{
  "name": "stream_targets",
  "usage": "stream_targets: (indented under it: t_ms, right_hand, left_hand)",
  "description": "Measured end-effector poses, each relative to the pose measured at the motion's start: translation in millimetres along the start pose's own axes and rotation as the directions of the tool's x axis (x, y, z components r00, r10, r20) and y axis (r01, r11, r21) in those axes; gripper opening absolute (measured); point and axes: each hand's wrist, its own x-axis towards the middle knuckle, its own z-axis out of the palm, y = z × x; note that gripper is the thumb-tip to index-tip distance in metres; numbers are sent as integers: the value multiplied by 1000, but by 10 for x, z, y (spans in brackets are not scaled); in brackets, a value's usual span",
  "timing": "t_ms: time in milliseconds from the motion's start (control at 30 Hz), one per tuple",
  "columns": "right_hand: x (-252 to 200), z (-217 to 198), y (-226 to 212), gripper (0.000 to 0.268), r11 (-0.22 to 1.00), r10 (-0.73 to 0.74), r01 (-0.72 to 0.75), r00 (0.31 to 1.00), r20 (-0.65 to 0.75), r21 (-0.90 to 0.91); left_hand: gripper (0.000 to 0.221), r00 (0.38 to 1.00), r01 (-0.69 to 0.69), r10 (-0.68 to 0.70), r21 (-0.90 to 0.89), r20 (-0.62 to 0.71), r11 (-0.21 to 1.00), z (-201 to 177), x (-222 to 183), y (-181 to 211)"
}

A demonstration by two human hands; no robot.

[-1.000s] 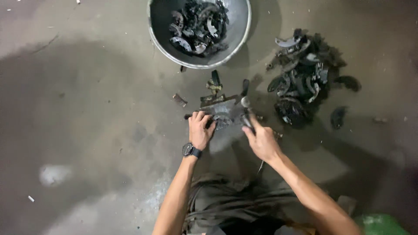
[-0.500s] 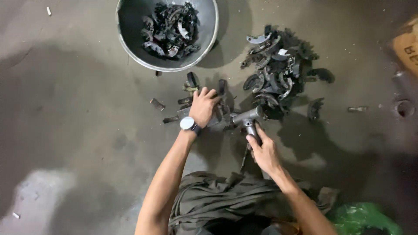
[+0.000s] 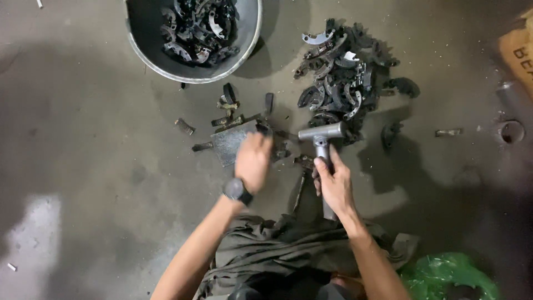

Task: Disassembling motorcycle brake shoes and removing pins using a hammer and a small metal block on the floor.

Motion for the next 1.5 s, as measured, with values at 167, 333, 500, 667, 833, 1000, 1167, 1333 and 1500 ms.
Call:
stream_targets:
  t_ms: [167, 333, 500, 667, 833, 1000, 1167, 1333, 1500]
  right_hand:
    - [-22, -54, 8, 54, 1000, 0, 1, 1000, -23, 27]
    - [-72, -75, -28, 52, 1000, 1, -2, 999, -41, -20]
    - [-47, -95, -72, 50, 1000, -7, 7, 999, -48, -8]
    - [-46, -61, -51, 54, 1000, -26, 25, 998, -59, -5]
    - [-85, 51, 5, 60, 1000, 8, -7, 999, -35, 30]
    - [-165, 60, -28, 66, 999, 22, -21, 1000, -10, 32]
    - [-248, 19, -200, 65, 999, 32, -32, 999, -19, 28]
    - [-260, 15, -228, 64, 999, 31, -30, 999, -12, 45]
    - [-263, 33, -164, 62, 999, -11, 10, 1000, 19, 39]
  left_hand:
    - [26, 965, -158, 180, -123, 193, 980, 870, -488, 607]
    - [32, 941, -33, 88, -171, 326, 985, 989, -469, 781]
    - [19, 955, 191, -74, -401, 288, 896, 840, -380, 408]
    - [21, 941, 312, -227, -905, 251, 290, -216, 45, -280]
    - [33, 969, 139, -224, -979, 104, 149, -182, 511, -543]
    - [22, 985, -101, -18, -664, -170, 741, -98, 780, -313]
    - [17, 969, -243, 156, -640, -190, 729, -90, 757, -266]
    - [16, 959, -282, 218, -654, -180, 702, -16, 749, -286]
    - [18, 969, -238, 224, -647, -106, 724, -37, 732, -270]
